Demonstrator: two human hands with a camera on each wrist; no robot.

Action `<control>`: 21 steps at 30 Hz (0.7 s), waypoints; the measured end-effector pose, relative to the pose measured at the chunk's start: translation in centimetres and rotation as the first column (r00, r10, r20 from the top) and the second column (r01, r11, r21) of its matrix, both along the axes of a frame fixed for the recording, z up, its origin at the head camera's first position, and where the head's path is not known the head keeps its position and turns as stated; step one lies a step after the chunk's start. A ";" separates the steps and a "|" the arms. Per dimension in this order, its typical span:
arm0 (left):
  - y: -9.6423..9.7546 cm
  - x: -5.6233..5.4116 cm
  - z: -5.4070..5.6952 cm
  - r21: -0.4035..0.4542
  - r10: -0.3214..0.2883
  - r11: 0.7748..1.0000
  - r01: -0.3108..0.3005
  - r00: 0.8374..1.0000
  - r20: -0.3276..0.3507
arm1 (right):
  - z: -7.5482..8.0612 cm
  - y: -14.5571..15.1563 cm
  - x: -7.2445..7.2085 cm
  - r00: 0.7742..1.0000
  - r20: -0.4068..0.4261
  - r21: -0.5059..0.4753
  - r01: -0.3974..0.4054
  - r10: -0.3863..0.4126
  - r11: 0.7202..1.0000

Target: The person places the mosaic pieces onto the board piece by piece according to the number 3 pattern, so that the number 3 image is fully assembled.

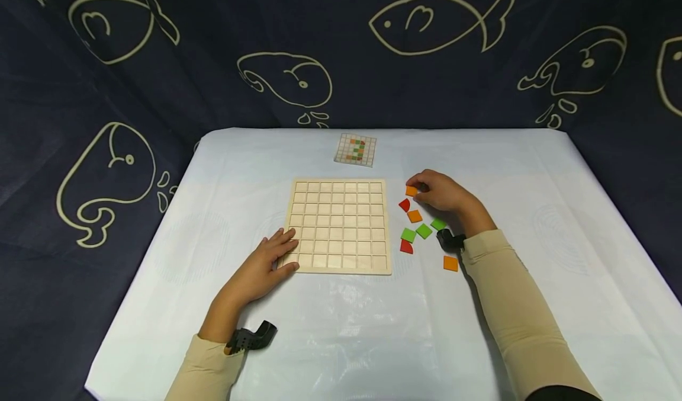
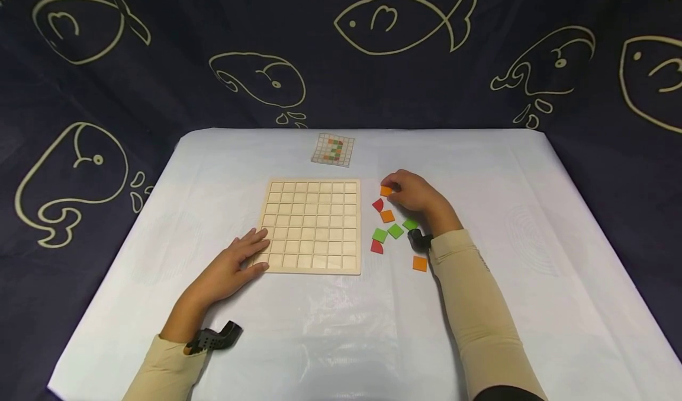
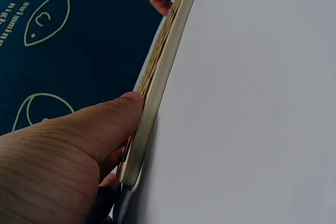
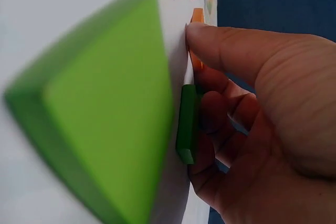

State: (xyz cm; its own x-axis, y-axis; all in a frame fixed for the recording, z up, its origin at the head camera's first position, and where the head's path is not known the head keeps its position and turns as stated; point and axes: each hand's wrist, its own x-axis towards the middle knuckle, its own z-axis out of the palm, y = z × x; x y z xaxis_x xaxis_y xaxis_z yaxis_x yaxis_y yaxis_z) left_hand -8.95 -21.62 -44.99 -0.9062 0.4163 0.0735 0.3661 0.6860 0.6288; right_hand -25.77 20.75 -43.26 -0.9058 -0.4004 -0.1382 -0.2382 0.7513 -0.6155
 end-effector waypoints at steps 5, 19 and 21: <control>0.0 -0.1 0.1 -0.010 0.000 1.000 0.000 1.000 0.014 | 0.2 -0.1 0.1 1.000 -0.012 0.015 0.007 -0.006 1.000; 0.0 -0.1 0.0 -0.004 0.001 1.000 -0.001 1.000 0.000 | 0.1 -0.2 0.1 1.000 -0.018 0.036 0.003 -0.002 0.999; 0.0 -0.1 0.0 -0.003 0.001 1.000 -0.001 1.000 0.002 | 0.2 -0.2 0.2 1.000 -0.014 0.040 0.005 -0.005 0.999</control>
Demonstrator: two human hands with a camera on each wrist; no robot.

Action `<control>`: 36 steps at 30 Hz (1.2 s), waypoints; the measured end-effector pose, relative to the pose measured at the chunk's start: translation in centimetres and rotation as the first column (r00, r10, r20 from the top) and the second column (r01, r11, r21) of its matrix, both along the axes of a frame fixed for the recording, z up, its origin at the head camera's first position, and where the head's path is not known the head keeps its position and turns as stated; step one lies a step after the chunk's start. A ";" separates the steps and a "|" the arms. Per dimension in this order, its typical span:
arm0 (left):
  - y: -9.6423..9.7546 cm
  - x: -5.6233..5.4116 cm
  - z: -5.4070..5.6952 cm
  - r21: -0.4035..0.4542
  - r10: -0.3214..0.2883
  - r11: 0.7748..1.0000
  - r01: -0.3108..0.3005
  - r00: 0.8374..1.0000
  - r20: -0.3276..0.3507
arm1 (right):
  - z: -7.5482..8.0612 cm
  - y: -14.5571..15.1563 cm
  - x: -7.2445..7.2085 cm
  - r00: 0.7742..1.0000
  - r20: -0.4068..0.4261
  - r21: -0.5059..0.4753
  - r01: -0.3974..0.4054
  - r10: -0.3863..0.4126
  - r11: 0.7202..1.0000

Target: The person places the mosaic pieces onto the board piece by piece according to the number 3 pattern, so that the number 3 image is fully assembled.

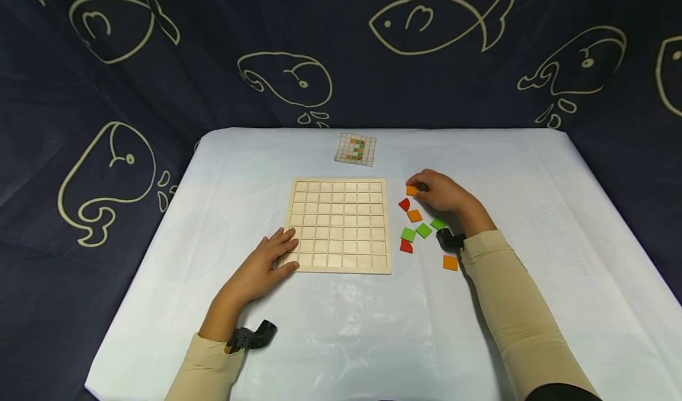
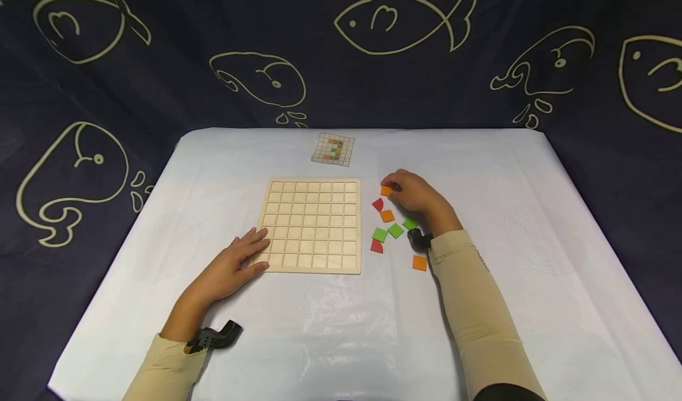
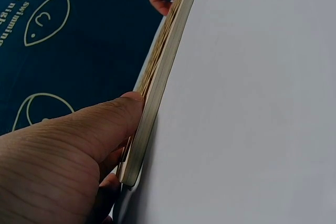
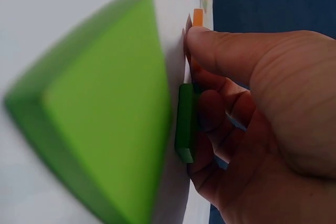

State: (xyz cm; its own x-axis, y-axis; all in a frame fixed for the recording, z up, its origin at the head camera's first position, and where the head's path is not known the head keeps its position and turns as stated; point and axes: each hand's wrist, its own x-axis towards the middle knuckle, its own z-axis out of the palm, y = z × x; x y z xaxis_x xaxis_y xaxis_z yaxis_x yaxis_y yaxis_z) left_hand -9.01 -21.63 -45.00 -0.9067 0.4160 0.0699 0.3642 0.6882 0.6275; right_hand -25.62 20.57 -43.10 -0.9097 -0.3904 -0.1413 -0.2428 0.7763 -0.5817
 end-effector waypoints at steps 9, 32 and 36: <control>-0.1 0.0 0.0 0.001 -0.002 1.000 0.002 1.000 -0.002 | 0.6 0.0 0.3 1.000 0.010 -0.043 0.000 0.001 0.999; -0.1 0.2 0.0 -0.005 -0.010 1.000 0.010 1.000 -0.022 | 1.5 -0.5 0.2 0.999 -0.018 -0.062 -0.045 0.044 0.997; -0.1 0.1 0.0 -0.006 -0.006 1.000 0.006 1.000 -0.009 | 1.6 -0.9 0.1 0.998 -0.022 -0.067 -0.052 0.051 0.996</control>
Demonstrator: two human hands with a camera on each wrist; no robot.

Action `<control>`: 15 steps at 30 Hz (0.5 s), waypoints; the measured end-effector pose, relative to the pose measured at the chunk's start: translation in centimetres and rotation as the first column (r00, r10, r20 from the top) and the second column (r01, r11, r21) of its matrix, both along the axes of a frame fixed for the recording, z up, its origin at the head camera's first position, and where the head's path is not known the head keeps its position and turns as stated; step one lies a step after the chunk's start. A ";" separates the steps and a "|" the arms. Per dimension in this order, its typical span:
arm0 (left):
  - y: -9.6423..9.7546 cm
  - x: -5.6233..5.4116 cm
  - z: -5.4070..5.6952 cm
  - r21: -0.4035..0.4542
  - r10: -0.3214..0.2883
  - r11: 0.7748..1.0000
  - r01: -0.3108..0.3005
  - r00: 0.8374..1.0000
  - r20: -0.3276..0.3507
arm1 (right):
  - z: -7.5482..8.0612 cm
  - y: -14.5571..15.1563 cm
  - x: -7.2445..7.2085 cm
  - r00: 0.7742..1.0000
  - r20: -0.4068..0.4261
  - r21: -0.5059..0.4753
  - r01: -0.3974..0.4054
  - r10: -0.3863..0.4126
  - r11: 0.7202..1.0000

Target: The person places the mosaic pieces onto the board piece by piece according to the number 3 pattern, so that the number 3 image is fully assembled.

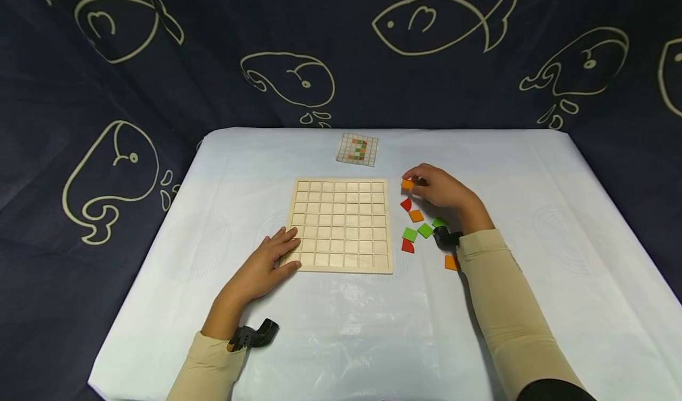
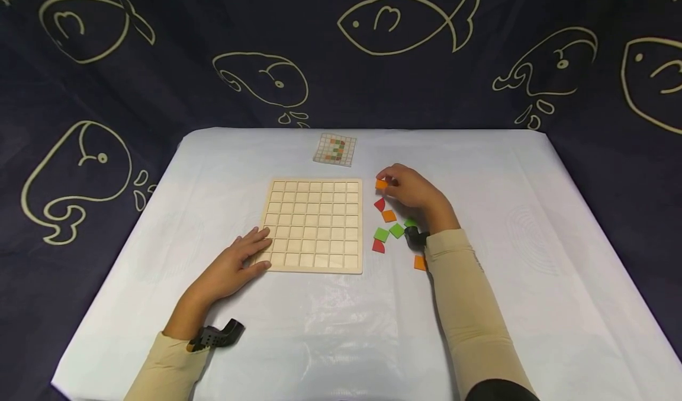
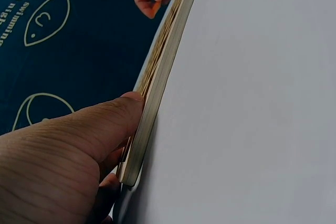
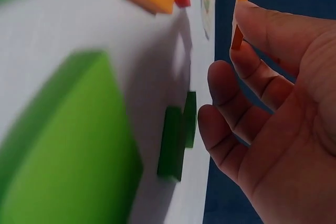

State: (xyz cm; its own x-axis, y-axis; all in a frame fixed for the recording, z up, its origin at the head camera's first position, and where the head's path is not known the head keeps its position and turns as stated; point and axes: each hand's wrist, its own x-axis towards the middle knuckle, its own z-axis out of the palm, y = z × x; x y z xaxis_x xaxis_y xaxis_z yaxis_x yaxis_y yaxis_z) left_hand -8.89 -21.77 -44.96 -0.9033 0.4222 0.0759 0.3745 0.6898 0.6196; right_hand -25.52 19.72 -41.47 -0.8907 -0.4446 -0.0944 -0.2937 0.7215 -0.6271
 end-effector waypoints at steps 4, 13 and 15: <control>0.0 -0.1 0.1 -0.005 0.000 1.000 0.000 1.000 0.009 | 0.2 -0.6 -0.1 1.000 -0.001 0.000 -0.009 0.009 1.000; 0.0 -0.1 0.1 -0.010 -0.003 1.000 0.003 1.000 0.017 | 0.7 -2.1 -0.4 0.999 0.001 -0.037 -0.045 0.045 0.998; 0.0 -0.1 0.1 -0.009 -0.007 1.000 0.007 1.000 0.004 | 0.8 -2.4 -0.4 0.999 0.013 -0.040 -0.053 0.053 0.998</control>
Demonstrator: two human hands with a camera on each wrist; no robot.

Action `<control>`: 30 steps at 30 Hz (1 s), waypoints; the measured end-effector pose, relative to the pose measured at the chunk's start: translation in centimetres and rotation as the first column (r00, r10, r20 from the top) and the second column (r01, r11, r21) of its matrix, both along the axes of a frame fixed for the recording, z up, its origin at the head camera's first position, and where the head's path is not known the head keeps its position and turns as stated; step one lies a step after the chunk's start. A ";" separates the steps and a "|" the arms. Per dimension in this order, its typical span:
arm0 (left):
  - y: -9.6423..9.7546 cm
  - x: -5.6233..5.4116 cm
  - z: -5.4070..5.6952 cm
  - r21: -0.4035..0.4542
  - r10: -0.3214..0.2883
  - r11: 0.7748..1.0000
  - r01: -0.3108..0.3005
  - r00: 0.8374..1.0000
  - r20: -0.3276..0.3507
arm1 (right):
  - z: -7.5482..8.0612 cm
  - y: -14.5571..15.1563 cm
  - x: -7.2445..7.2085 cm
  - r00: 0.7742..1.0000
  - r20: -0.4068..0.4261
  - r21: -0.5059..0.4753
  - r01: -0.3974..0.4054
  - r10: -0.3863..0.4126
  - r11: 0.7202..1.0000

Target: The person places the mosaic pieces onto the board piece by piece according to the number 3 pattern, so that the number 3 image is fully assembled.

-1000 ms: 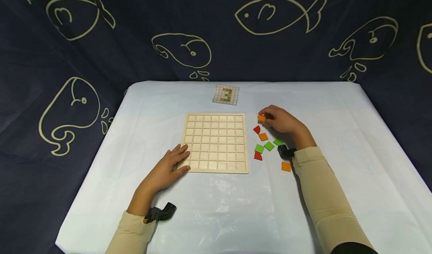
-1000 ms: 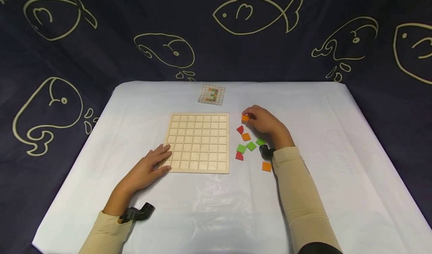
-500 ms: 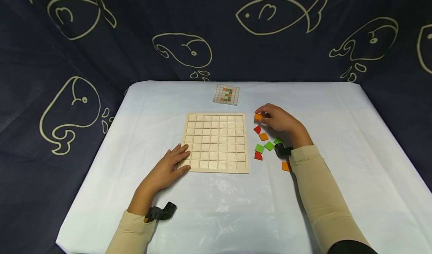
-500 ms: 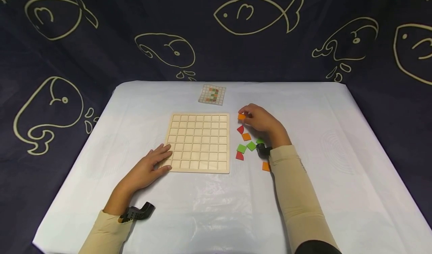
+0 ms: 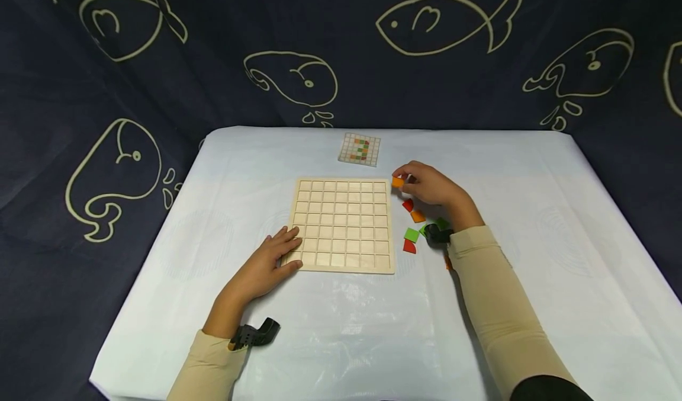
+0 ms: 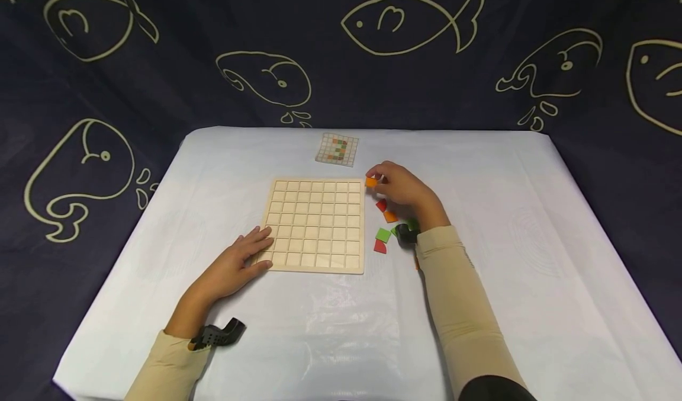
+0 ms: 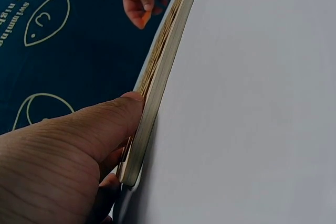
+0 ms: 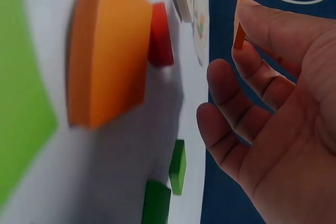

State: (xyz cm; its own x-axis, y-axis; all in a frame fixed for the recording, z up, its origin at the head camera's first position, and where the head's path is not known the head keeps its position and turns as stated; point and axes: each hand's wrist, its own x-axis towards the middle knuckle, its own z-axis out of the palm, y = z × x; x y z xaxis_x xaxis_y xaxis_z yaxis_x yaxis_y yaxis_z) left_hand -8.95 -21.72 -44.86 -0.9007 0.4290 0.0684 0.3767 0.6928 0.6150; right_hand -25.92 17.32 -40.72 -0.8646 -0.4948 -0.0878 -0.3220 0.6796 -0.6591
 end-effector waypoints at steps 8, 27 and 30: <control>0.0 0.0 0.1 -0.007 -0.001 1.000 0.001 1.000 0.011 | 0.2 -1.2 0.0 1.000 0.019 -0.016 0.007 -0.007 1.000; 0.0 0.1 0.1 0.001 -0.009 1.000 0.009 1.000 0.003 | -0.1 -3.4 -0.2 0.999 0.030 -0.035 -0.035 0.036 0.999; 0.1 0.1 0.2 -0.001 -0.010 1.000 0.010 1.000 0.001 | -0.3 -3.7 -0.1 0.998 0.041 -0.049 -0.035 0.037 0.998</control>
State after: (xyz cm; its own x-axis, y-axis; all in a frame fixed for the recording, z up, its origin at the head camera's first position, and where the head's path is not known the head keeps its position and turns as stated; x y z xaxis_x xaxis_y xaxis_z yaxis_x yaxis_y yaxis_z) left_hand -8.87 -21.65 -44.66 -0.8963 0.4385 0.0668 0.3830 0.6892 0.6151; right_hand -26.02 13.60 -41.01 -0.8420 -0.5303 -0.0988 -0.3173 0.6351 -0.7043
